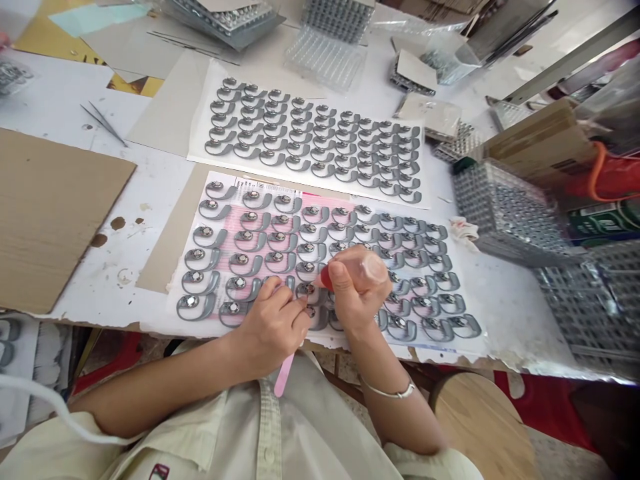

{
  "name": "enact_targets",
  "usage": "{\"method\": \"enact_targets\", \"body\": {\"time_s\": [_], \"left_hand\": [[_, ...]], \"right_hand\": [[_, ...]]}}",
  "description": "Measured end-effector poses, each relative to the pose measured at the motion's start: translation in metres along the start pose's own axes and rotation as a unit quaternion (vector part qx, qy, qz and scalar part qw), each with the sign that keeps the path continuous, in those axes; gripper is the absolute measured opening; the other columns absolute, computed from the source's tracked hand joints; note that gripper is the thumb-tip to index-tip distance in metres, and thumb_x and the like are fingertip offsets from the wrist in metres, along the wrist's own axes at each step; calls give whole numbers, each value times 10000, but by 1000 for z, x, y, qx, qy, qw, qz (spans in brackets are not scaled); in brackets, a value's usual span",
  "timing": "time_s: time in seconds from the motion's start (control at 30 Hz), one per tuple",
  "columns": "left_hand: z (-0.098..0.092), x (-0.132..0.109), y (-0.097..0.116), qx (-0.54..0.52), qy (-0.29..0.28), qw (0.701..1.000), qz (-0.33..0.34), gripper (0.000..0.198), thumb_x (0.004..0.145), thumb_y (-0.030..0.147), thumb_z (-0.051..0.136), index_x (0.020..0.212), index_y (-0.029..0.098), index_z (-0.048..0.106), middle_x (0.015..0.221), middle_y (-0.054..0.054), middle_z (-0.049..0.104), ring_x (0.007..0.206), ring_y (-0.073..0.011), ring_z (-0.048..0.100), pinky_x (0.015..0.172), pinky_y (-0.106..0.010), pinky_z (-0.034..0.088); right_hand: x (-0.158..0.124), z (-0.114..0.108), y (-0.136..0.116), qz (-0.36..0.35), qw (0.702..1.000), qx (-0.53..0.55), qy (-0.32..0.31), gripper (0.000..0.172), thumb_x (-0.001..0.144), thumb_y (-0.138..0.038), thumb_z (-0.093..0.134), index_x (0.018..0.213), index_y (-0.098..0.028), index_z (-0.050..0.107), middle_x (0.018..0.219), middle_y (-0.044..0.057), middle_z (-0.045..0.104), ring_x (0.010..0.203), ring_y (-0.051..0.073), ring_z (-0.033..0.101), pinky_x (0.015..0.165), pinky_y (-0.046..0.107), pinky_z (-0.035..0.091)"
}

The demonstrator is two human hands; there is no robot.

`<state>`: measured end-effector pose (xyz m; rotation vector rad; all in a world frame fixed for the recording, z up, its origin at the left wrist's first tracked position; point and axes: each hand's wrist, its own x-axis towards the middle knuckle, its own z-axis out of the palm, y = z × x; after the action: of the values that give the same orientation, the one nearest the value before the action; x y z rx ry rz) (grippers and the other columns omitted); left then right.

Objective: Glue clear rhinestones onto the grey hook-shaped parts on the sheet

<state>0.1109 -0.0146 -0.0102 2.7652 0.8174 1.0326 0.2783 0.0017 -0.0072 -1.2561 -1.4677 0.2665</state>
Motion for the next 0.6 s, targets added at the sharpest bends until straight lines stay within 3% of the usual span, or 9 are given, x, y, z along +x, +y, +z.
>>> {"method": "enact_targets", "body": {"time_s": [0.4, 0.6], "left_hand": [[-2, 2, 0, -5, 9, 1000, 3, 248, 909, 48, 480, 705, 141, 587, 780, -67, 683, 676, -181, 463, 774, -390, 408], [-5, 4, -1, -22, -17, 1000, -14, 249, 922, 58, 470, 720, 138, 592, 741, -59, 663, 690, -181, 473, 755, -386, 400]], "right_hand": [[0, 0, 1, -23, 1000, 15, 0, 210, 852, -199, 611, 648, -210, 564, 621, 7, 578, 623, 165, 540, 632, 359, 468], [0, 0, -1, -31, 999, 26, 1, 197, 848, -167, 610, 661, -213, 564, 590, -5, 566, 600, 159, 529, 613, 346, 455]]}}
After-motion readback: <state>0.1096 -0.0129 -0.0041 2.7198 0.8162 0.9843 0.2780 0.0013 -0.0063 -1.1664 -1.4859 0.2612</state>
